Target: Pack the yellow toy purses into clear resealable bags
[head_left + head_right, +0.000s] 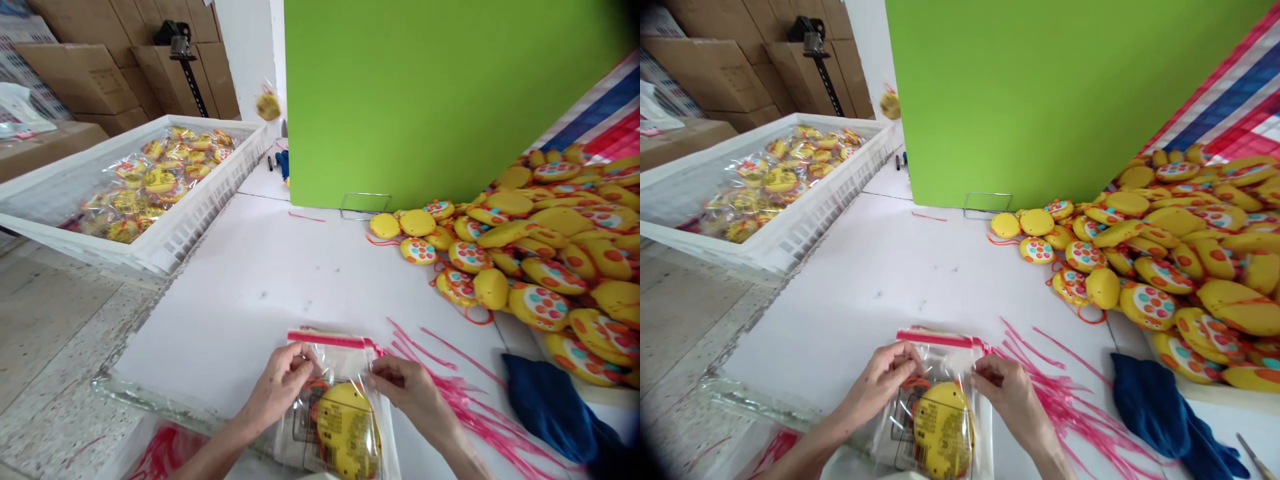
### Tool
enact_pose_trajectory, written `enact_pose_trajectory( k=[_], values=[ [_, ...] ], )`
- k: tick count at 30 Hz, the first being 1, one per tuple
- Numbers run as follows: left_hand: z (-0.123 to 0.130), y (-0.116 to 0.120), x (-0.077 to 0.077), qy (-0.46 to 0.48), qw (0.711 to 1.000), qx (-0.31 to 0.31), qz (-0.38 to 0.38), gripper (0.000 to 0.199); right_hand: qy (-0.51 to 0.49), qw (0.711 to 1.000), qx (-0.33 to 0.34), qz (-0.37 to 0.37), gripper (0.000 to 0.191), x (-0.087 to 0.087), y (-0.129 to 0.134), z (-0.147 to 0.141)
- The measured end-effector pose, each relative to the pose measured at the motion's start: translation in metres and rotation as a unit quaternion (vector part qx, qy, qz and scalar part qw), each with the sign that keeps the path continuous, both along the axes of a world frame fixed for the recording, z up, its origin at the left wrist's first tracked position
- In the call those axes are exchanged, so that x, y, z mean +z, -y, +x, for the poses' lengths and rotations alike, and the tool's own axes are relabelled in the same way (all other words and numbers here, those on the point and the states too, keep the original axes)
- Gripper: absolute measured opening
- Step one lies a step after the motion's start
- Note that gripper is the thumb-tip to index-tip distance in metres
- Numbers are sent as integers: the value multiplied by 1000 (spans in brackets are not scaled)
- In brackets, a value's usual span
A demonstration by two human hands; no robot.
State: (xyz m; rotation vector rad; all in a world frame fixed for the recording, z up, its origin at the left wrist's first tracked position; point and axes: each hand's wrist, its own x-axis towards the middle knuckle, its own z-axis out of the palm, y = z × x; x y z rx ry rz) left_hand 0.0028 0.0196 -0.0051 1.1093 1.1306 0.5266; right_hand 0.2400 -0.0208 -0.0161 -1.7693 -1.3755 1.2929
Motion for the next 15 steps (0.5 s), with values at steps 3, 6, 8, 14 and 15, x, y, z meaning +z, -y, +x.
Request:
enact_pose_trajectory(
  k=[3, 6, 8, 14, 15],
  values=[
    [-4, 1, 2, 6, 1000, 1, 2, 14, -59, 998, -15, 21, 21, -7, 1, 2],
    [-7, 0, 2, 21, 1000, -2, 5, 15, -85, 995, -50, 15, 22, -11, 11, 6],
    [-7, -2, 0, 15, 1000, -8, 19, 14, -86, 994, -66, 12, 22, -14, 17, 5],
    [-1, 1, -3, -20, 997, -34, 70, 21, -37, 997, -47, 46, 20, -4, 18, 2],
    [-4, 1, -2, -23, 996, -32, 76, 23, -21, 997, -37, 64, 21, -1, 17, 4]
  ],
)
